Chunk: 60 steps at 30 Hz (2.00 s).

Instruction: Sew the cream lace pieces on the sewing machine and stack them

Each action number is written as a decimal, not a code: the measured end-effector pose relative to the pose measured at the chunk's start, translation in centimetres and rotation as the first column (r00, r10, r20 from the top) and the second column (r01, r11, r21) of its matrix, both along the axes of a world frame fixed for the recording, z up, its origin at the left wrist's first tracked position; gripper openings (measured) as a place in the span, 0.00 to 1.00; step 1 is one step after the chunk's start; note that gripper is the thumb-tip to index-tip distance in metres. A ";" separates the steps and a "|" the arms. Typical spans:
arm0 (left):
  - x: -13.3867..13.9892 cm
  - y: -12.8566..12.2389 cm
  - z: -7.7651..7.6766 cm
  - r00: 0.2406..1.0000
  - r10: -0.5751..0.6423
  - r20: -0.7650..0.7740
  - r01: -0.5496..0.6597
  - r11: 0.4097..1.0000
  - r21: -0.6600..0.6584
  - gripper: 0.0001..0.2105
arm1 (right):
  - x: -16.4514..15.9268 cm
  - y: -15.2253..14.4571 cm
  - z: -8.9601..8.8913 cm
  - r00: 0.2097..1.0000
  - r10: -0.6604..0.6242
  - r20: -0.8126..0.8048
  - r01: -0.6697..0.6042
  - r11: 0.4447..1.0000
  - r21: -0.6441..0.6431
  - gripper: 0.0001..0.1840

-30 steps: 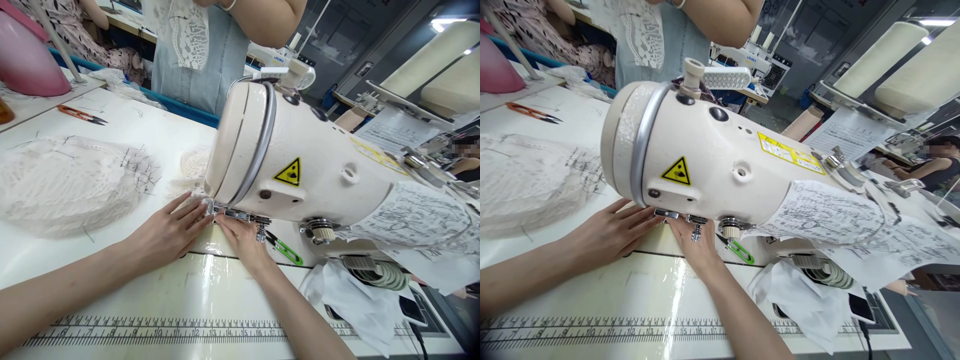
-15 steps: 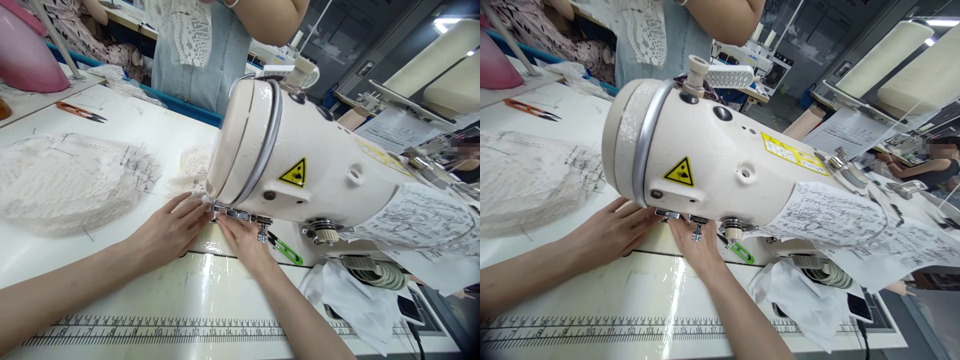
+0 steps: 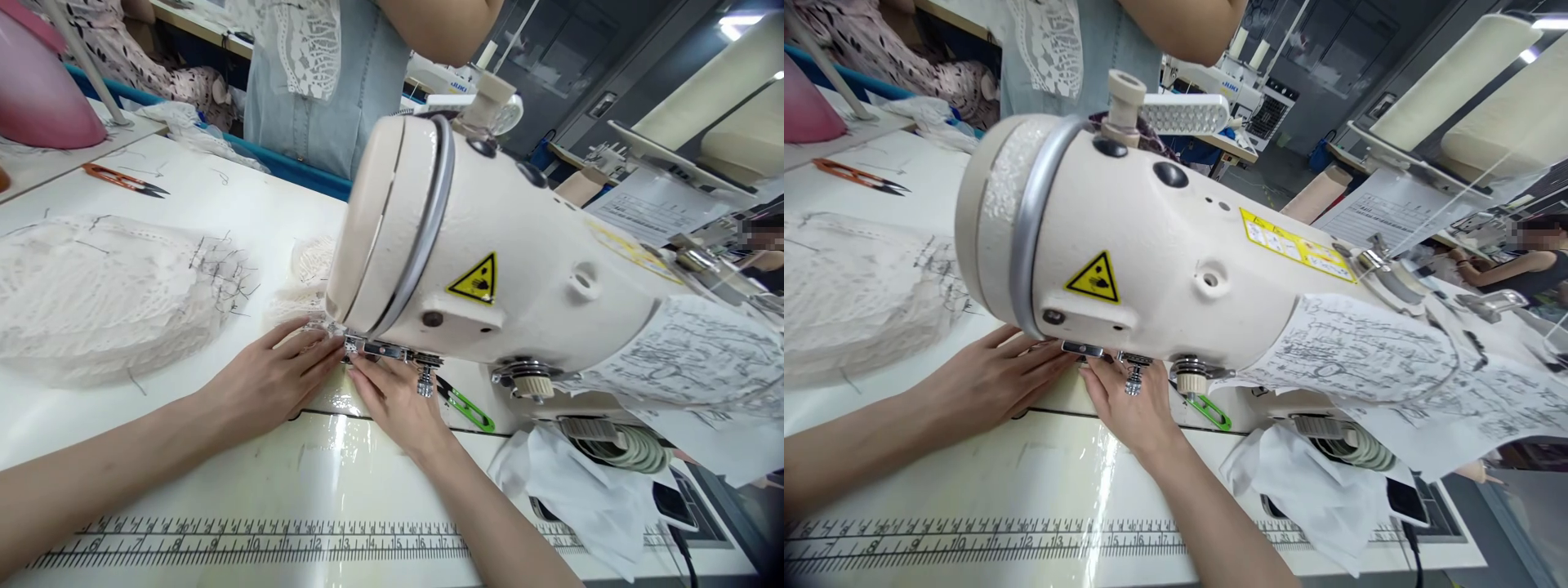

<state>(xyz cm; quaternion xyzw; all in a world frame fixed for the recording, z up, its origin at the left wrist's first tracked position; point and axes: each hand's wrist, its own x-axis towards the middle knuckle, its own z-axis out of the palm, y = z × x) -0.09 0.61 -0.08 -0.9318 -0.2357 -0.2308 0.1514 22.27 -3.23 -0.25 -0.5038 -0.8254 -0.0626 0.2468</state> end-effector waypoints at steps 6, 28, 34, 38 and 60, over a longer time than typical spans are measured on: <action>-0.1 -0.1 -0.3 1.000 -0.014 0.015 0.015 1.000 -0.025 0.16 | -0.2 -0.2 -0.1 0.998 -0.052 0.044 0.050 0.998 0.046 0.13; -0.2 0.0 -0.7 0.999 -0.010 0.032 0.012 0.997 -0.073 0.18 | -0.5 -0.3 -0.1 0.992 -0.109 0.058 0.110 0.994 -0.013 0.14; 0.0 0.0 -0.5 1.000 0.000 -0.004 0.000 1.000 -0.004 0.17 | -0.3 -0.2 -0.3 0.995 -0.083 0.054 0.083 0.997 0.003 0.15; 0.0 0.1 -0.5 1.000 -0.003 0.007 0.003 1.000 -0.012 0.18 | -0.3 -0.1 -0.3 0.995 -0.087 0.048 0.087 0.996 -0.016 0.15; -0.1 0.3 -0.2 0.998 0.049 -0.035 -0.053 0.992 -0.115 0.19 | -0.8 -0.4 0.3 0.998 -0.053 -0.039 0.046 0.984 -0.172 0.21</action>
